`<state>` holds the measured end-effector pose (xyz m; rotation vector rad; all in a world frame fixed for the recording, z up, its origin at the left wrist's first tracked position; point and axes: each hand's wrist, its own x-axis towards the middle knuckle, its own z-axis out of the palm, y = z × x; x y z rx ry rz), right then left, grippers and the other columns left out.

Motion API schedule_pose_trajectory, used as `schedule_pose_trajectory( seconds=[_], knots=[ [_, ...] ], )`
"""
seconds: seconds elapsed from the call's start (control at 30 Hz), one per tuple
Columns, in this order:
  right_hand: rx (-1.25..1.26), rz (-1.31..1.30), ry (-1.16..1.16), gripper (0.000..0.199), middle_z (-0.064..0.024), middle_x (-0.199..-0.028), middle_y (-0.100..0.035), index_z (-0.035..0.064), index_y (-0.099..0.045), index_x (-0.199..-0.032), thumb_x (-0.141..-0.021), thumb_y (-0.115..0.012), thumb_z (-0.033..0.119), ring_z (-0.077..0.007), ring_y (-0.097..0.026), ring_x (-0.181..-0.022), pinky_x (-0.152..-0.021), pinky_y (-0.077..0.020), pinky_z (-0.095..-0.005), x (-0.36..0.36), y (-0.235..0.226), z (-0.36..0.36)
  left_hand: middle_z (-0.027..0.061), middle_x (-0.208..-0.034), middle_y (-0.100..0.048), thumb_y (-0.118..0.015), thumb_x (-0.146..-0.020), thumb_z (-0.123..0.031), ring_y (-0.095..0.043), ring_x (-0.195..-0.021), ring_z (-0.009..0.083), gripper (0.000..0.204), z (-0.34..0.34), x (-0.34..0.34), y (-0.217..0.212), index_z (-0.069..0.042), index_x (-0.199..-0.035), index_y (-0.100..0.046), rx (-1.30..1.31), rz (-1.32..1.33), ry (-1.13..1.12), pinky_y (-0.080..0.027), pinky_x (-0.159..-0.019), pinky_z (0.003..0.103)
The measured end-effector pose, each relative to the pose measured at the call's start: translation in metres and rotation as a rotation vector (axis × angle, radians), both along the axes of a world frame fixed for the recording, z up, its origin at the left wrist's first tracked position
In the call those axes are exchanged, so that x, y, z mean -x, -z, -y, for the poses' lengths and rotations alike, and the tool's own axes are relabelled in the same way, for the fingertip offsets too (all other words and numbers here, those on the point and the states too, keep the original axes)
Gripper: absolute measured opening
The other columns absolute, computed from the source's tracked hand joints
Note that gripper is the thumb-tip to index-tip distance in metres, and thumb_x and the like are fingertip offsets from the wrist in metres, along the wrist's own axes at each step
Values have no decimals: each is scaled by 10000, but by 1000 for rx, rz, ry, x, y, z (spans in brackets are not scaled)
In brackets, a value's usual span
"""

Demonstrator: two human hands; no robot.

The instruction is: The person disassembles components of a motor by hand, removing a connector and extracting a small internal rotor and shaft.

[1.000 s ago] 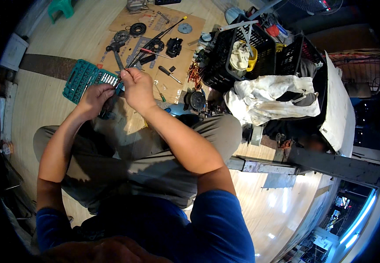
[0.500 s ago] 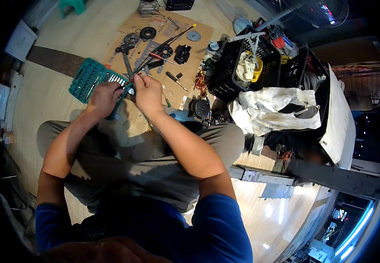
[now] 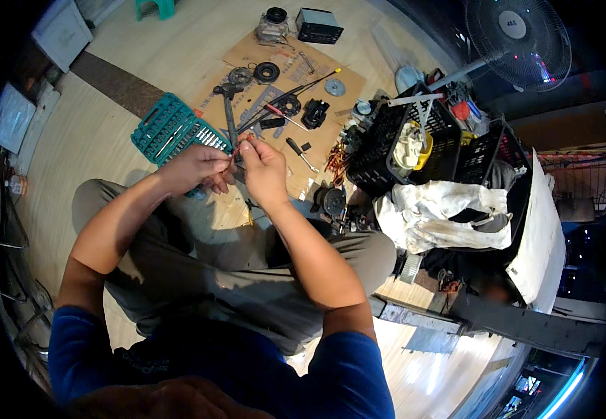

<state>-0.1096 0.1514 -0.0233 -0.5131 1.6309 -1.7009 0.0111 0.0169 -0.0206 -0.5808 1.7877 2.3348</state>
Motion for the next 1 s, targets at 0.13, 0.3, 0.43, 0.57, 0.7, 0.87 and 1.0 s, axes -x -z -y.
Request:
schedule_pose_trajectory(
  seconds=[0.13, 0.3, 0.43, 0.57, 0.7, 0.87, 1.0],
  knots=[
    [-2, -59, 0, 203, 56, -635, -521, -13, -660, -967, -955, -574, 170, -13, -402, -534, -466, -329, -210, -2, 6, 1, 79, -817, -673, -575, -938, -203, -646, -668, 130, 222, -1, 3, -2, 10, -931, -635, 111, 24, -14, -534, -608, 266],
    [-1, -150, 25, 226, 76, -669, -518, -13, -670, -984, -942, -603, 199, -11, -371, -550, -484, -312, -200, -9, 6, 5, 68, -749, -665, -641, -895, -221, -641, -645, 142, 227, -4, 4, 3, 5, -866, -645, 487, -15, -76, -526, -598, 275],
    [-92, -129, 1, 189, 47, -721, -565, -31, -674, -940, -936, -596, 141, -22, -439, -634, -553, -367, -199, -7, 1, 5, 73, -790, -672, -609, -918, -237, -647, -670, 151, 244, -7, 3, 12, 4, -899, -642, 677, 22, -55, -524, -611, 271],
    [5, 50, -46, 175, 33, -725, -580, -3, -661, -955, -949, -580, 153, -25, -458, -629, -559, -379, -201, -4, -4, -1, 76, -869, -675, -521, -973, -245, -654, -719, 149, 279, -4, 2, 10, 19, -984, -613, -70, -26, -16, -523, -624, 267],
    [-74, 19, -99, 190, 38, -688, -563, 7, -659, -918, -954, -580, 176, -27, -455, -632, -563, -382, -206, -1, 4, -2, 83, -831, -673, -548, -961, -214, -662, -707, 147, 255, -3, 2, 6, 31, -946, -615, 3, -38, 5, -529, -612, 262],
    [-31, -301, 14, 210, 50, -670, -524, -10, -655, -877, -951, -589, 175, -27, -404, -609, -534, -345, -210, -14, 6, 2, 55, -757, -647, -606, -921, -144, -632, -695, 118, 164, -9, 6, 10, 14, -884, -627, 384, 5, -117, -515, -623, 258],
    [-62, -320, 2, 203, 34, -703, -565, -21, -641, -850, -944, -597, 154, -35, -434, -661, -576, -387, -221, -11, 3, 0, 79, -811, -666, -595, -935, -172, -642, -728, 128, 203, -12, 5, 12, 30, -928, -616, 357, -1, -129, -528, -644, 272]
  ],
)
